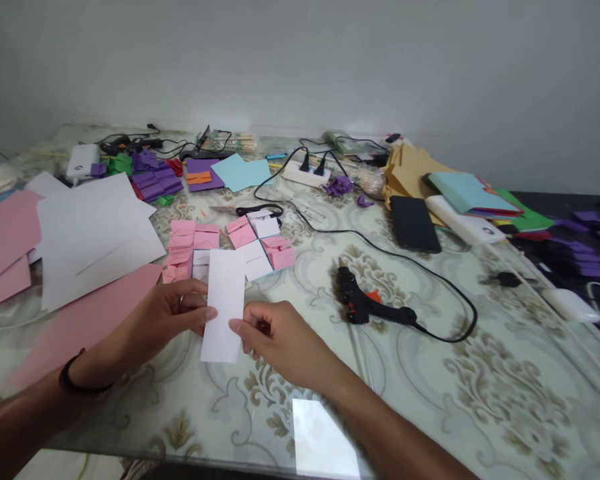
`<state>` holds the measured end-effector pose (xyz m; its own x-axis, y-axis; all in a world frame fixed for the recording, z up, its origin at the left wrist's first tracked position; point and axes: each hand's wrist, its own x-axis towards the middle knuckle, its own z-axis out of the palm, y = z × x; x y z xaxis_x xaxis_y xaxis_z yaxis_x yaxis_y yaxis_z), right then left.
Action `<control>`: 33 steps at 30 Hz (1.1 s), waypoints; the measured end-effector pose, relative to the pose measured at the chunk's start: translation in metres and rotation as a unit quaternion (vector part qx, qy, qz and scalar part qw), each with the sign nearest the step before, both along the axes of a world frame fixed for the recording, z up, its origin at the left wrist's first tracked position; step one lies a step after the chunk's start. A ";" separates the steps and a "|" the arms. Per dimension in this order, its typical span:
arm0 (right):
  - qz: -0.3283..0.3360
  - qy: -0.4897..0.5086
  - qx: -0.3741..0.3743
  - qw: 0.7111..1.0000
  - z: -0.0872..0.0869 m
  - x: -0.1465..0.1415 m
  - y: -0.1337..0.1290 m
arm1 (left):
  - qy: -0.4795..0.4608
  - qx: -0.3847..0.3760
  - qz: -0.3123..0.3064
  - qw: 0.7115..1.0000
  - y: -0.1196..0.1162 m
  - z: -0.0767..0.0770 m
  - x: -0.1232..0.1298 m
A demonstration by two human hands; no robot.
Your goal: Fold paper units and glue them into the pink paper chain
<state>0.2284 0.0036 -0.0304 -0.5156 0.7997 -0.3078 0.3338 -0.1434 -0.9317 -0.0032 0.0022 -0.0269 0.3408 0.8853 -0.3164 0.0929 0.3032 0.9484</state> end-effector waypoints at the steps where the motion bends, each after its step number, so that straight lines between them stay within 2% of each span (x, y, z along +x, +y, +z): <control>1: -0.006 -0.001 0.004 1.000 0.000 0.000 0.000 | -0.003 -0.008 -0.009 1.000 0.000 0.000 0.000; 4: -0.021 0.005 0.013 1.000 -0.001 0.000 0.000 | -0.004 -0.022 -0.033 0.999 -0.002 0.001 0.001; 11: 0.007 -0.006 0.004 1.000 -0.001 0.000 -0.001 | 0.004 0.019 -0.015 1.000 -0.001 -0.002 -0.002; 18: 0.015 -0.059 0.055 0.997 0.004 0.000 0.001 | -0.008 0.011 -0.010 1.000 0.002 0.000 -0.002; 21: -0.010 -0.026 0.065 0.998 0.004 -0.001 0.001 | -0.014 -0.003 0.008 1.000 0.002 0.000 -0.002; 26: -0.080 0.083 0.034 0.993 0.006 0.001 0.003 | -0.029 -0.028 -0.023 0.999 -0.001 0.003 0.000; 33: -0.088 0.117 0.031 0.989 0.007 0.000 0.003 | -0.017 0.008 0.003 1.000 0.001 0.009 0.003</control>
